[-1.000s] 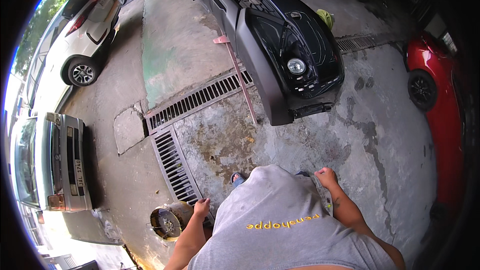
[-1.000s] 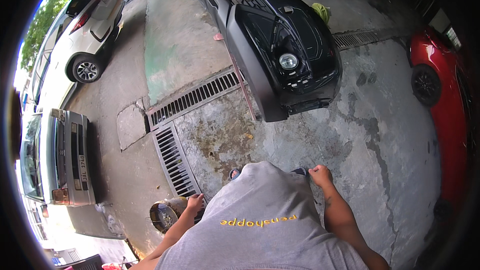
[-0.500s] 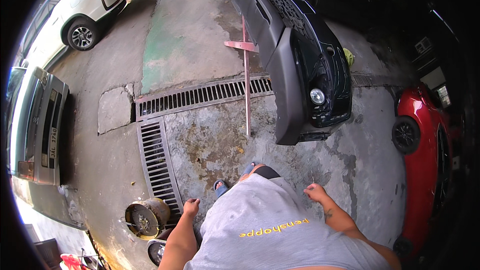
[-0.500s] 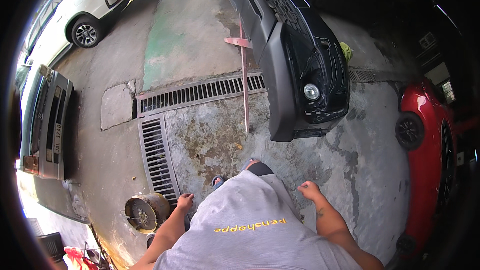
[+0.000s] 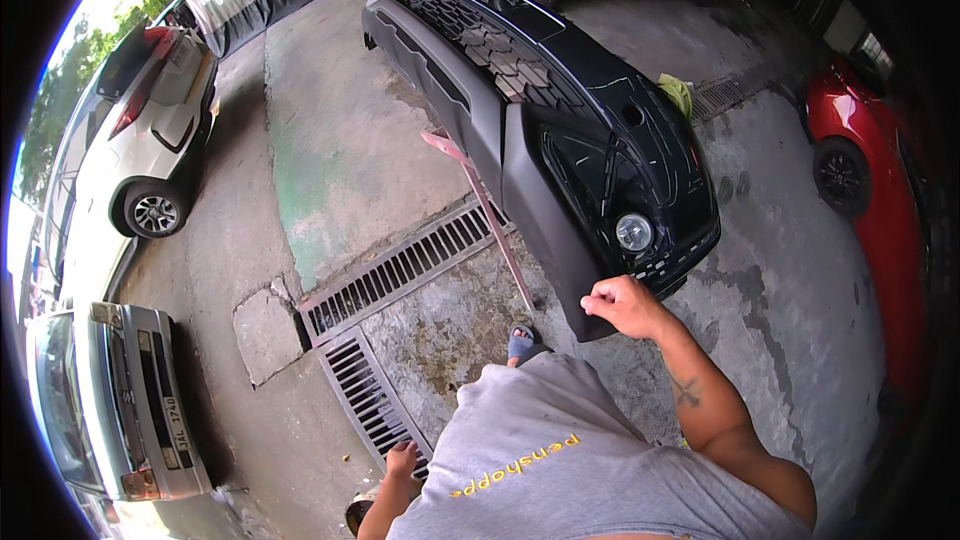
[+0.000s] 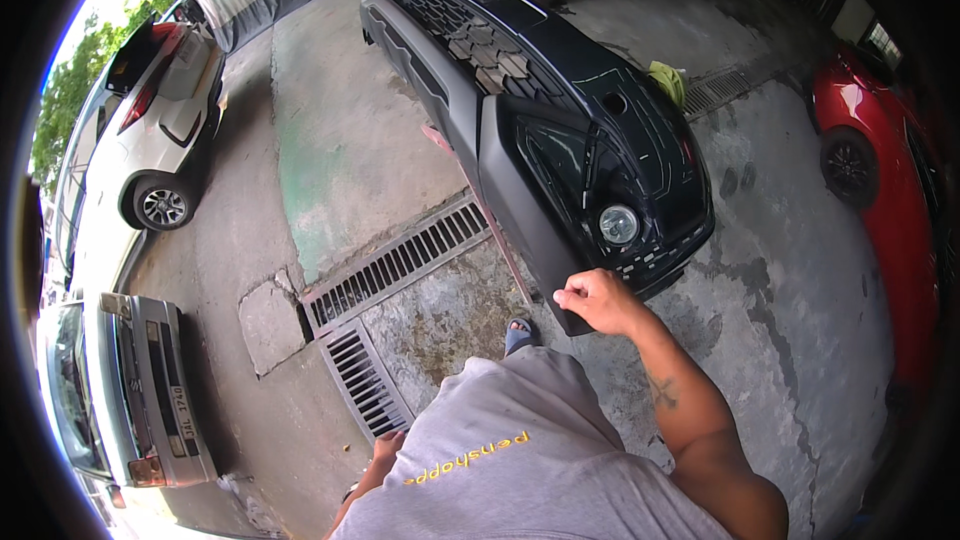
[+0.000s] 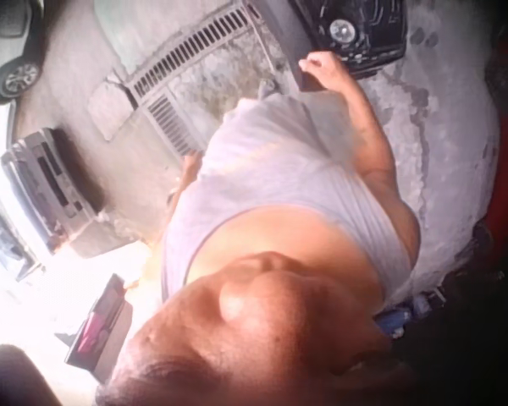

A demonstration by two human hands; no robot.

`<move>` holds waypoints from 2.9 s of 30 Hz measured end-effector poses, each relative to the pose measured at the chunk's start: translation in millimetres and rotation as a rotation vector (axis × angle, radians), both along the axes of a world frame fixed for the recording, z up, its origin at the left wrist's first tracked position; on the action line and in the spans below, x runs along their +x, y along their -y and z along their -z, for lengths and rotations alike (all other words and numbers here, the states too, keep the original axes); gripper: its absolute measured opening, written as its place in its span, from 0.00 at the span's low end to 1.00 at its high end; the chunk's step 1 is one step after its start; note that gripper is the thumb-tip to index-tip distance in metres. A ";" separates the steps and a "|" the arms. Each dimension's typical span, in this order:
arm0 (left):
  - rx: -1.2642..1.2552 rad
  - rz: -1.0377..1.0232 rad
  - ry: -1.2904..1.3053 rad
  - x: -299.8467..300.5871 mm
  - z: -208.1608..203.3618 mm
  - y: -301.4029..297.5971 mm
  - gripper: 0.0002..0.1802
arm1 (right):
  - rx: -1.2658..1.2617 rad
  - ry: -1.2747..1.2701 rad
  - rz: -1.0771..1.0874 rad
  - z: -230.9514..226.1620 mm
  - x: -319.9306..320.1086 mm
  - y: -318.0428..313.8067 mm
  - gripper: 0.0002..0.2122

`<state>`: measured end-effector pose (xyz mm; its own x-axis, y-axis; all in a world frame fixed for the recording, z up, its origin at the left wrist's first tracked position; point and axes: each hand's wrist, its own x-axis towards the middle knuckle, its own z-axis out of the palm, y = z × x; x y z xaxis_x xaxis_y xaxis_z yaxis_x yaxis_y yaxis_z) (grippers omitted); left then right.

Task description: The person holds a black car bumper and repeatedly aligns and presses its edges and clips, testing fit and orientation. The person flips the bumper over and continues to press along the grille and headlight areas, then sets it down and picks it up again to continue alignment attempts.

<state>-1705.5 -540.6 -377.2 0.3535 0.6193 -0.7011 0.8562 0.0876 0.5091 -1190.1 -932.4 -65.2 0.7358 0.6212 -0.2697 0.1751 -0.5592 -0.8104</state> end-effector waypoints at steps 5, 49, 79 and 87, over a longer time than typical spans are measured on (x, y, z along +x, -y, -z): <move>-0.034 -0.150 0.041 110.2 -34.9 -41.2 0.21 | 0.079 0.184 0.418 -3.2 99.0 15.0 0.17; -0.257 0.545 0.300 887.3 -54.8 -622.6 0.26 | -0.416 1.109 0.979 -130.2 522.8 -407.9 0.16; 0.427 0.979 0.435 1626.5 -98.3 -913.4 0.12 | -0.571 0.247 1.114 -121.9 875.6 -843.4 0.14; -0.686 1.578 0.934 1630.0 -270.7 -655.9 0.12 | -0.824 0.237 1.142 -66.4 894.8 -885.2 0.17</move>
<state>-75.5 115.3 -106.5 0.5681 -0.8209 0.0579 -0.1197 -0.0128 0.9927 -295.3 -47.2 1.3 0.7952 -0.6035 -0.0582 -0.6011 -0.7722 -0.2056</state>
